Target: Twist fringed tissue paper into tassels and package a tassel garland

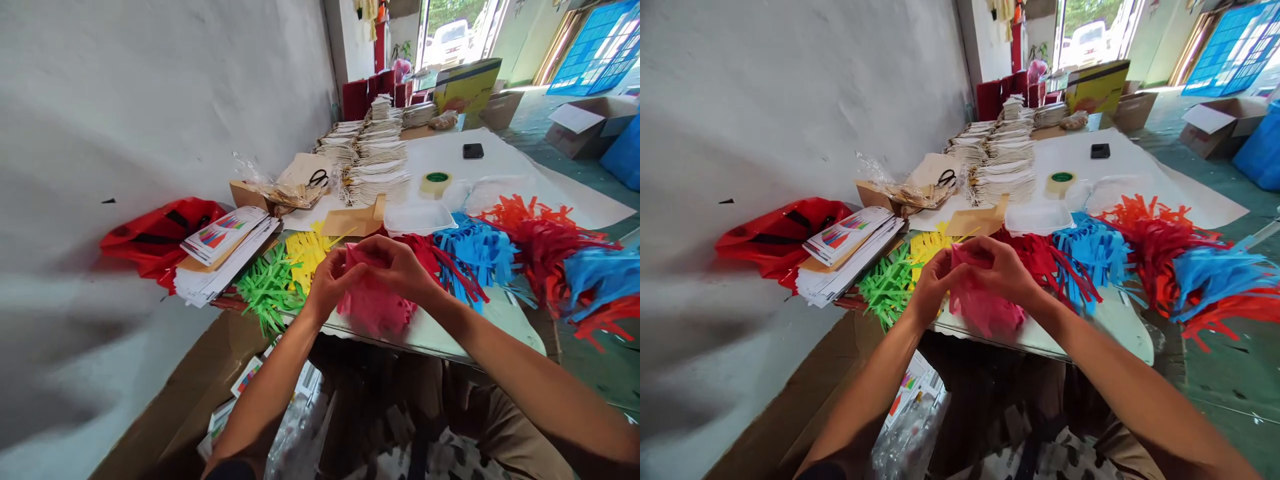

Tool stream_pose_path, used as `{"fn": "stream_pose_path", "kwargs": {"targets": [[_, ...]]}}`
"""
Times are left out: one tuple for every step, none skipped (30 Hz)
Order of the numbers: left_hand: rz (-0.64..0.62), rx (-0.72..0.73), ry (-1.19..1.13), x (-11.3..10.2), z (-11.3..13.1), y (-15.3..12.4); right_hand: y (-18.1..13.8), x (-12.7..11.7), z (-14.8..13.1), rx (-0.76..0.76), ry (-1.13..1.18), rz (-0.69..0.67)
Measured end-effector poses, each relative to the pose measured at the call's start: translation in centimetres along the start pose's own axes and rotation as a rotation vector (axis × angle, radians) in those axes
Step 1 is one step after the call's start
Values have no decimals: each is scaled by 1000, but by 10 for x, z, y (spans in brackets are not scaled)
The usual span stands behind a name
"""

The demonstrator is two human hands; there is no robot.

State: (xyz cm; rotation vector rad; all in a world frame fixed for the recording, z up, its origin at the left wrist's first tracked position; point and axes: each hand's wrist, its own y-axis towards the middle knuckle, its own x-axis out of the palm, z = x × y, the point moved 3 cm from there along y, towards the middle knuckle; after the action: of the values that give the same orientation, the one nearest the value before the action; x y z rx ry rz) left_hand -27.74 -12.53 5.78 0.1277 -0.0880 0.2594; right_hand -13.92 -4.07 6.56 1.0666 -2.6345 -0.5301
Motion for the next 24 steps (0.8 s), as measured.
{"fn": "stream_pose_path", "kwargs": {"targets": [[28,16,0,0,-1,-1,-1,0,1,12,31,-17],[52,34,4,0,-2,-2,-3,1,2,33,62,-38],[68,49,10,-1,-2,-2,-4,0,2,58,86,-56],[76,62,15,-1,-2,-2,-5,0,2,84,102,-68],[77,72,24,-2,-2,-2,-5,-1,1,107,111,-71],[77,82,40,-4,-1,-2,-5,-1,1,126,116,-64],[80,92,64,-5,0,-2,-5,-2,0,140,120,-50],[85,104,94,-7,1,-2,-4,-2,0,155,129,-35],[92,116,128,-9,3,-2,-4,-3,0,176,149,-24],[102,128,161,-11,4,-1,-3,-3,0,202,176,-18],[108,136,188,-12,6,-1,-2,-4,-1,226,201,-13],[110,143,207,-13,7,-1,-2,-5,-1,244,220,-3],[106,147,219,-13,8,-1,-2,-6,-2,257,229,11],[95,145,227,-12,9,-1,-2,-8,-3,263,230,27],[82,142,236,-9,9,-1,-3,-9,-5,263,225,41],[71,145,246,-7,9,-1,-3,-11,-7,262,218,50],[66,161,263,-4,10,0,-4,-13,-10,264,214,55],[65,192,287,-1,11,0,-4,-16,-12,273,216,54],[65,235,321,2,13,1,-5,-19,-13,287,224,55],[65,289,367,5,16,2,-5,-22,-15,303,237,64],[56,350,424,8,19,3,-5,-27,-16,320,252,83],[34,410,489,10,23,5,-4,-33,-18,334,267,113],[0,465,552,13,28,7,-4,-39,-19,342,279,151],[-38,514,607,15,32,10,-4,-45,-20,343,285,188]]}}
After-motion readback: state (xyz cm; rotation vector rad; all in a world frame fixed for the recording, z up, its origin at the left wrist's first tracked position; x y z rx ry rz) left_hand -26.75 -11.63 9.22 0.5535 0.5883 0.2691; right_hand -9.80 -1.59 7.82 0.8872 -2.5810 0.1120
